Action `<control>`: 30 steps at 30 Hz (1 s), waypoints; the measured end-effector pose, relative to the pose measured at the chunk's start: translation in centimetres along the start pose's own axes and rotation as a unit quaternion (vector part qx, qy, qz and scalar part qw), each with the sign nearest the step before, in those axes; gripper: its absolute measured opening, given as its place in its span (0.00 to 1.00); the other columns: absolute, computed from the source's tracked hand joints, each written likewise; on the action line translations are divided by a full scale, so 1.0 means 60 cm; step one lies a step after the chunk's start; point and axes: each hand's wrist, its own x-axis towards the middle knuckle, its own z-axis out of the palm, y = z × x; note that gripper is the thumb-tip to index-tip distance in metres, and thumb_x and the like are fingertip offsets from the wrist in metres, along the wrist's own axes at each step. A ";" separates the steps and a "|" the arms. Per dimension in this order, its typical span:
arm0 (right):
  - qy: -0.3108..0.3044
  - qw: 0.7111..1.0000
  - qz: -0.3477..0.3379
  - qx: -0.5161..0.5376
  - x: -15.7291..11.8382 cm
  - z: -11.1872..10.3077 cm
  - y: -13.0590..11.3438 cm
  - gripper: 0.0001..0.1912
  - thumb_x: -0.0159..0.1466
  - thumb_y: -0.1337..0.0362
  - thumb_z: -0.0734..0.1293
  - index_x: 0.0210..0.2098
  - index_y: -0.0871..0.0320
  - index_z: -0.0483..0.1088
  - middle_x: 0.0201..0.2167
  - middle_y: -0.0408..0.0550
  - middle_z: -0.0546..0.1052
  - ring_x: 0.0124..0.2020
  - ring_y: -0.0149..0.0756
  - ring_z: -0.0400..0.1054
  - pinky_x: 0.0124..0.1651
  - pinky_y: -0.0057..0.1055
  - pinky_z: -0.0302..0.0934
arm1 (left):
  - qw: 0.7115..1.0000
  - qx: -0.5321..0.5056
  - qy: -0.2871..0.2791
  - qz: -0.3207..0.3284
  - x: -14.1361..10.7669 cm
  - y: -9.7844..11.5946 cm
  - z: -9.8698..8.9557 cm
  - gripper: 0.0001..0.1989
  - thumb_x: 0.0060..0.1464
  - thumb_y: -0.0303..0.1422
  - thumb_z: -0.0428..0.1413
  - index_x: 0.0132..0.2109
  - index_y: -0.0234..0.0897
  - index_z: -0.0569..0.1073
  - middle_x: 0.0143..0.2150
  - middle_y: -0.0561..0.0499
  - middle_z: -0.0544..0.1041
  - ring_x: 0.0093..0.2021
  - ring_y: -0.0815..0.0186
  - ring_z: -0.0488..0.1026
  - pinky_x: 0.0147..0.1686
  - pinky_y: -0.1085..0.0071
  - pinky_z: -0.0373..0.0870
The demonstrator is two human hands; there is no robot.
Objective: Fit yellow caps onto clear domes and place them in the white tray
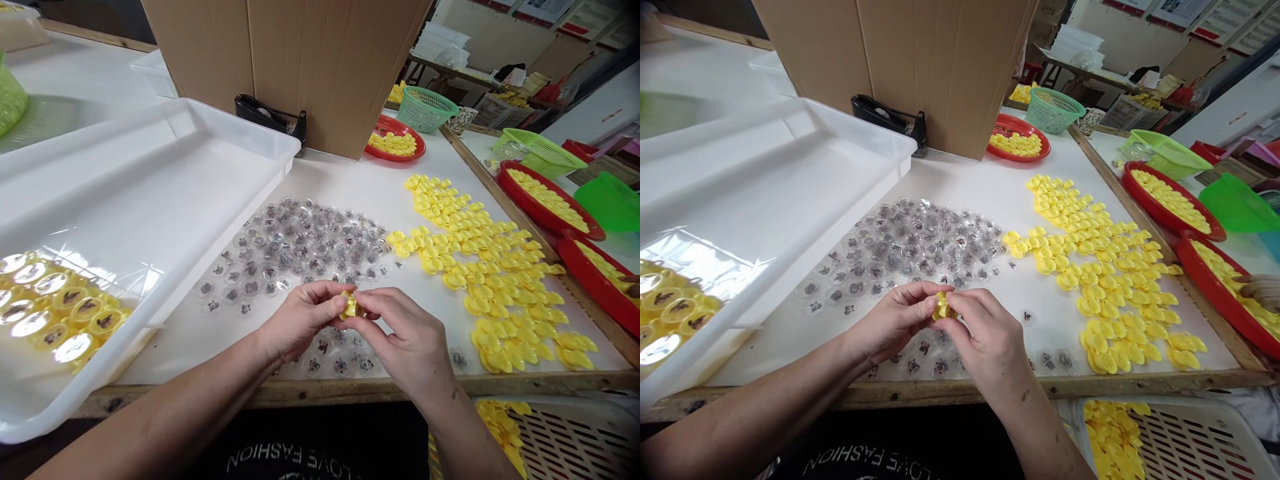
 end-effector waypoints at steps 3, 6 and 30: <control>0.009 0.999 -0.019 -0.024 0.000 0.002 -0.003 0.11 0.59 0.73 0.69 0.41 0.57 0.71 0.36 0.48 0.74 0.38 0.36 0.71 0.41 0.32 0.68 | 1.000 0.026 -0.004 0.004 -0.002 0.001 0.001 0.14 0.44 0.34 0.66 0.40 0.35 0.79 0.34 0.49 0.78 0.34 0.70 0.71 0.36 0.73 0.67; 0.041 0.998 -0.021 -0.043 -0.007 0.011 -0.002 0.10 0.60 0.71 0.68 0.41 0.56 0.71 0.35 0.48 0.74 0.36 0.36 0.71 0.40 0.32 0.69 | 0.997 0.068 -0.022 0.008 -0.005 0.002 0.003 0.16 0.49 0.39 0.63 0.44 0.36 0.78 0.36 0.47 0.78 0.37 0.68 0.72 0.40 0.70 0.68; 0.024 0.934 0.215 0.284 -0.039 0.040 0.037 0.08 0.59 0.61 0.68 0.37 0.58 0.71 0.30 0.46 0.76 0.30 0.35 0.71 0.34 0.29 0.69 | 0.916 0.372 0.036 0.143 -0.012 0.001 0.006 0.10 0.51 0.35 0.60 0.41 0.37 0.73 0.38 0.47 0.77 0.38 0.62 0.73 0.39 0.69 0.68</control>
